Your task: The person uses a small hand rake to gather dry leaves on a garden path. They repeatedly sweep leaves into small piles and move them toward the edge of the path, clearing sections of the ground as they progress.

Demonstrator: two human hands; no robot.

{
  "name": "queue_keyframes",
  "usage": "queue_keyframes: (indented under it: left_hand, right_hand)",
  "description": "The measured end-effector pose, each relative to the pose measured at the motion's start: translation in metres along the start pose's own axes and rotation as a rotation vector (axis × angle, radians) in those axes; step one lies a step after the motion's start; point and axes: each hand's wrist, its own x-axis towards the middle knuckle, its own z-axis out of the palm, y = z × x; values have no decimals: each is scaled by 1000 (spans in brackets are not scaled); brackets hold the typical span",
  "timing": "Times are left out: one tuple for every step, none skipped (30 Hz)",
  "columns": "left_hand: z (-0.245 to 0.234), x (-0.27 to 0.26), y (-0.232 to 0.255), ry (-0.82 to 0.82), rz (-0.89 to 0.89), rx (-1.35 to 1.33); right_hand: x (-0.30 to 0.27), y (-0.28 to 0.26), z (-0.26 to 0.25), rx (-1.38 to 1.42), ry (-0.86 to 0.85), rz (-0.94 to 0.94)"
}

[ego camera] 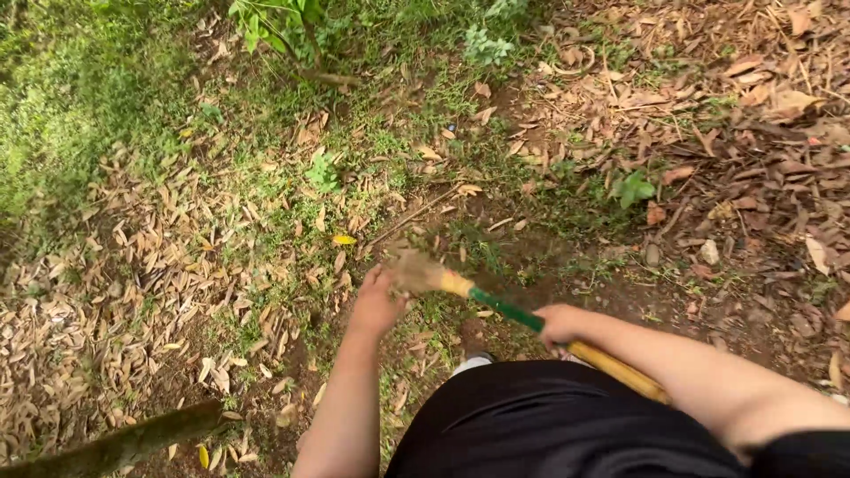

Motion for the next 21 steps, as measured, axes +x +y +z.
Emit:
queue_keyframes:
  left_hand:
    - [-3,7,-12,25,4,-15]
    - [-4,13,-23,49,11,-30]
    - [-12,14,-28,50,14,-27]
    - [-19,12,-33,53,8,-63]
    - [-25,10,-39,56,2,-98]
    - [-24,13,-47,52,-3,-101]
    - [-22,16,-55,49,-32,-85]
    - [-21,18,-63,44,-62,-69]
    - [-20,12,-65,39,-68,-73]
    - [-24,12,-65,25,-72,-82]
    - [-27,12,-63,12,-76,-92]
    - [-29,16,-64,13,-86,-95]
    - [-30,20,-65,15,-97,-125]
    - [-29,24,-65,9,-107,-152]
    - [-24,29,-69,2,-115,-152]
    - [-22,39,-70,6,-115,-151]
    - [-21,50,-71,11,-114,-151]
    - [-27,55,-60,16,-120,-154]
    - [-33,60,-48,50,-132,-117]
    - [-36,62,-37,75,-149,-80]
    - [-37,64,-35,71,-161,-85]
  right_hand:
    - [18,-8,-6,-234,28,86]
    - [35,-15,-10,-465,58,175]
    - [40,-4,-29,-462,61,175]
    - [45,6,-47,-315,187,256]
    - [50,16,-65,-165,312,334]
    - [39,8,-76,-168,306,336]
    - [29,0,-87,-297,365,405]
    - [18,-8,-98,-429,421,472]
    - [11,-6,-84,-433,413,473]
    - [8,-7,-81,-294,420,420]
    - [4,-8,-79,-157,424,364]
    - [0,-20,-81,-162,416,360]
    - [-5,-31,-83,-98,386,345]
    - [-12,-38,-83,-29,352,337]
    - [-13,-53,-81,-30,341,340]
    - [-10,-69,-86,-56,273,240]
    - [-8,-85,-91,-82,205,139]
    - [30,-74,-92,-87,202,133]
    - [69,-63,-94,-124,176,82]
    - [105,-49,-92,-161,141,36]
    - [131,-34,-88,-165,130,36]
